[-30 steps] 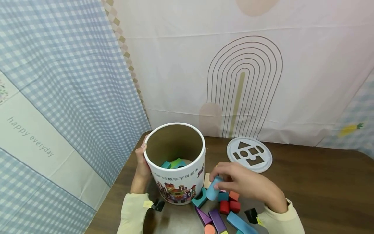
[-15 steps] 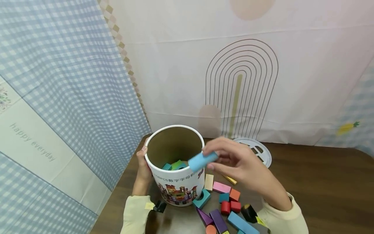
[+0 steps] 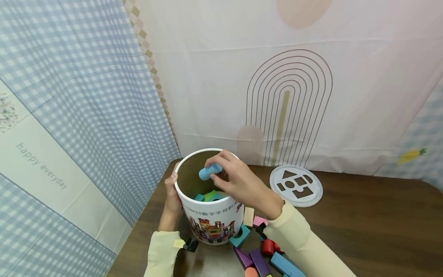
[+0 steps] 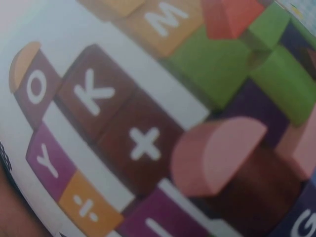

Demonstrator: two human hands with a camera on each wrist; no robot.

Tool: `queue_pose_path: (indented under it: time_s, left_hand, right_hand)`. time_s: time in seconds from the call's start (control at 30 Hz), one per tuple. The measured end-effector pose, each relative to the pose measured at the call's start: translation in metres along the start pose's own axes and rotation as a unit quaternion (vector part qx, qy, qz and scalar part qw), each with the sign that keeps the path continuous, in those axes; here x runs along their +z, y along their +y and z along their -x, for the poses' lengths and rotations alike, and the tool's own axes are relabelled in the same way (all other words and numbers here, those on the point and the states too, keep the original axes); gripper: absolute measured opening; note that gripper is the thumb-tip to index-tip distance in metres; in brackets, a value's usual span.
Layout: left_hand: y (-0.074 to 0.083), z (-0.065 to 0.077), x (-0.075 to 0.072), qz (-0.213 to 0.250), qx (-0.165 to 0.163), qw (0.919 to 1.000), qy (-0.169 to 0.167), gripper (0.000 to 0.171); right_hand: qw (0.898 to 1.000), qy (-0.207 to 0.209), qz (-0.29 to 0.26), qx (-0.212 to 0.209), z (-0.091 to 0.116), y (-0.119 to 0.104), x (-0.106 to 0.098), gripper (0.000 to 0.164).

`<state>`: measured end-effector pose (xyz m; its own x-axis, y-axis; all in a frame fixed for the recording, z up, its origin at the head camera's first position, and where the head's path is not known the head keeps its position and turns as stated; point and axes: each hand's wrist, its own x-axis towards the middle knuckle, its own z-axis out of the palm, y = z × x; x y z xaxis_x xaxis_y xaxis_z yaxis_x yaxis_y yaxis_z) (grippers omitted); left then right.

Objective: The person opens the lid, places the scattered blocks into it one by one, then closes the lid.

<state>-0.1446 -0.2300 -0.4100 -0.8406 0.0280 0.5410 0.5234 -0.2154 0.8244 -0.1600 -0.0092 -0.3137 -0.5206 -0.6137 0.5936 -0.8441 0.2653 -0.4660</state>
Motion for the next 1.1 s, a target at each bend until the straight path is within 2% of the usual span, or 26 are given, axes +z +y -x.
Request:
queue_pose_path:
  time_s: [0.13,0.23,0.3,0.37,0.5,0.63,0.7,0.83,0.9,0.97,1.03,1.1]
  left_hand:
    - [-0.012,-0.003,-0.008,-0.001,0.008,0.9999,-0.013,0.062]
    - [-0.023,-0.002,-0.018,0.008,-0.003,0.9999,-0.008,0.061]
    - [-0.026,-0.001,-0.022,0.018,-0.013,0.9997,0.002,0.061]
    - [-0.026,0.001,-0.023,0.028,-0.020,0.9994,0.009,0.062]
    - [-0.029,0.001,-0.026,0.031,-0.018,0.9993,0.005,0.062]
    - [-0.034,-0.001,-0.027,0.037,-0.016,0.9992,-0.006,0.063]
    - [-0.035,-0.001,-0.026,0.035,-0.015,0.9992,-0.007,0.063]
    - [-0.034,-0.001,-0.022,0.027,-0.014,0.9995,-0.008,0.064]
    - [-0.032,-0.001,-0.021,0.026,-0.013,0.9995,-0.011,0.064]
    - [-0.029,-0.002,-0.019,0.025,-0.013,0.9995,-0.013,0.064]
    - [-0.026,-0.001,-0.018,0.024,-0.009,0.9996,-0.011,0.063]
    - [-0.023,0.000,-0.016,0.019,-0.002,0.9998,-0.008,0.063]
  right_hand:
    - [0.996,-0.065,0.030,0.046,-0.004,-0.001,0.000,0.020]
    - [0.982,-0.159,0.060,0.086,-0.011,-0.006,-0.002,0.019]
    - [0.961,-0.243,0.085,0.106,-0.021,-0.008,-0.002,0.020]
    - [0.934,-0.325,0.100,0.112,-0.031,-0.010,0.000,0.019]
    - [0.883,-0.446,0.078,0.125,-0.043,-0.007,0.002,0.019]
    - [0.841,-0.517,0.048,0.150,-0.047,-0.003,0.002,0.027]
    - [0.824,-0.545,0.024,0.154,-0.048,-0.001,0.004,0.027]
    - [0.803,-0.569,-0.012,0.178,-0.047,0.003,0.008,0.027]
    - [0.805,-0.562,-0.007,0.189,-0.047,0.005,0.011,0.027]
    - [0.822,-0.541,0.015,0.175,-0.046,0.006,0.013,0.024]
    - [0.852,-0.504,0.032,0.142,-0.045,0.007,0.015,0.020]
    - [0.891,-0.441,0.042,0.100,-0.043,0.007,0.017,0.019]
